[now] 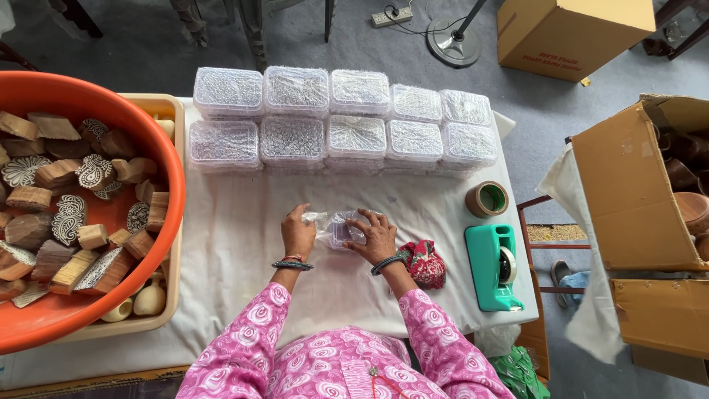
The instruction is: The person wraps small wooden blocks in bubble wrap and secures them with tape. They then wipe the blocks with a cloth and place them into a clear plastic container.
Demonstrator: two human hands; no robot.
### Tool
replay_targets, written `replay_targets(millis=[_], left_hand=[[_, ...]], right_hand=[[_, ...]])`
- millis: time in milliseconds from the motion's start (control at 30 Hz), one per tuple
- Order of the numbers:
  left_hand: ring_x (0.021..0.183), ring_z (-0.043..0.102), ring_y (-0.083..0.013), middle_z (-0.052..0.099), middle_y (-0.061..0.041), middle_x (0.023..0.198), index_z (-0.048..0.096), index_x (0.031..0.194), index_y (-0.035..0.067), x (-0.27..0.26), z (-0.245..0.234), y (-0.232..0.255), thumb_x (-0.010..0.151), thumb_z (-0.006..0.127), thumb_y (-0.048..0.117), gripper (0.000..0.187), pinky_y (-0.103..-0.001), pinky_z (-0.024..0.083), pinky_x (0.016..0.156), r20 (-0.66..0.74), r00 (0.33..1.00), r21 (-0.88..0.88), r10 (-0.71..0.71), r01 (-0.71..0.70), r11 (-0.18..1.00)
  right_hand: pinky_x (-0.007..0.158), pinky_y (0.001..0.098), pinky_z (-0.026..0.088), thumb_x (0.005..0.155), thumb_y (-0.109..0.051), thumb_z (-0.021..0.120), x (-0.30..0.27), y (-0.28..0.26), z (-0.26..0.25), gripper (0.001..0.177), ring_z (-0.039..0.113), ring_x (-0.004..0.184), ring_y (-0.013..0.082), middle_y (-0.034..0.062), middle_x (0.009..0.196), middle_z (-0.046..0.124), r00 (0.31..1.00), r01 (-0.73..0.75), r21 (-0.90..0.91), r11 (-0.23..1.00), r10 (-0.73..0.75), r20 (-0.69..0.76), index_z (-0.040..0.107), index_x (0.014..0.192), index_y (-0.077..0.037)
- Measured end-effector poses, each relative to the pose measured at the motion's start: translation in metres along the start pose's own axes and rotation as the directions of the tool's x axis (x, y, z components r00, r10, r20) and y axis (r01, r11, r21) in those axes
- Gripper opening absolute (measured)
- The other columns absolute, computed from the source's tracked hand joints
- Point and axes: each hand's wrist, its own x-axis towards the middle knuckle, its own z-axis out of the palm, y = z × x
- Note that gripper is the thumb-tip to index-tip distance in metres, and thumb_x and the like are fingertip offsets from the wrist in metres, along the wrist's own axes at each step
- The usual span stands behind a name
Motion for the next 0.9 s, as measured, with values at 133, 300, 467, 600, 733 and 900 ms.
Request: replay_targets(millis=[133, 300, 467, 600, 733, 900], left_hand=[[0.091, 0.073, -0.0339, 0.075, -0.02, 0.102, 0.073, 0.105, 0.002, 0.0, -0.004, 0.034, 0.077, 0.067, -0.005, 0.03, -0.04, 0.058, 0.08, 0.059, 0.993, -0.086, -0.098, 0.103, 0.991], [0.079, 0.077, -0.0295, 0.076, -0.017, 0.089, 0.074, 0.1, 0.003, -0.008, 0.015, 0.049, 0.078, 0.063, -0.005, 0.026, -0.038, 0.061, 0.074, 0.131, 0.991, -0.182, -0.016, 0.04, 0.982], [0.079, 0.075, -0.0319, 0.075, -0.018, 0.087, 0.074, 0.102, 0.004, -0.022, 0.038, 0.055, 0.084, 0.067, 0.001, 0.019, -0.041, 0.06, 0.071, 0.158, 0.987, -0.126, 0.018, 0.002, 0.992], [0.077, 0.075, -0.0324, 0.076, -0.017, 0.083, 0.065, 0.122, 0.004, -0.024, 0.035, 0.062, 0.085, 0.067, 0.011, 0.038, -0.042, 0.059, 0.07, 0.244, 0.969, -0.145, 0.048, -0.013, 0.989], [0.075, 0.077, -0.0306, 0.076, -0.021, 0.079, 0.055, 0.139, 0.003, -0.023, 0.023, 0.047, 0.092, 0.052, 0.013, 0.048, -0.041, 0.058, 0.073, 0.392, 0.913, -0.164, -0.111, 0.188, 0.968], [0.094, 0.075, -0.0287, 0.077, -0.019, 0.097, 0.053, 0.141, 0.005, -0.037, 0.016, 0.054, 0.097, 0.051, 0.022, 0.047, -0.039, 0.055, 0.084, 0.438, 0.894, -0.277, -0.097, 0.237, 0.931]], right_hand=[[0.102, 0.0504, 0.035, 0.065, -0.057, 0.086, 0.0, 0.001, 0.001, 0.066, 0.041, 0.136, 0.0249, -0.0042, 0.149, 0.051, 1.0, -0.007, 0.001, 1.0, 0.007, 0.0, 0.07, 0.126, -0.037], [0.102, 0.0507, 0.035, 0.066, -0.056, 0.086, 0.0, 0.002, 0.003, 0.065, 0.042, 0.136, 0.0258, -0.0039, 0.148, 0.052, 1.0, 0.006, 0.005, 1.0, -0.006, -0.007, 0.071, 0.125, -0.036], [0.102, 0.0511, 0.034, 0.066, -0.052, 0.088, 0.001, 0.007, 0.008, 0.06, 0.042, 0.137, 0.0268, -0.0033, 0.15, 0.051, 1.0, 0.004, -0.022, 1.0, -0.004, -0.011, 0.072, 0.12, -0.031], [0.103, 0.0504, 0.035, 0.064, -0.047, 0.088, -0.001, 0.017, 0.02, 0.062, 0.045, 0.136, 0.0268, -0.0024, 0.151, 0.052, 0.996, 0.046, -0.004, 0.999, -0.046, -0.073, 0.073, 0.121, -0.029], [0.105, 0.0499, 0.033, 0.063, -0.052, 0.088, -0.003, 0.023, 0.025, 0.062, 0.044, 0.137, 0.0274, -0.0014, 0.151, 0.052, 0.993, 0.059, 0.048, 0.997, -0.053, -0.105, 0.074, 0.118, -0.028], [0.115, 0.0513, 0.029, 0.073, -0.043, 0.078, -0.001, 0.068, 0.046, 0.069, 0.041, 0.147, 0.0303, 0.002, 0.158, 0.051, 0.993, 0.114, 0.407, 0.906, -0.097, -0.063, 0.066, 0.137, -0.018]])
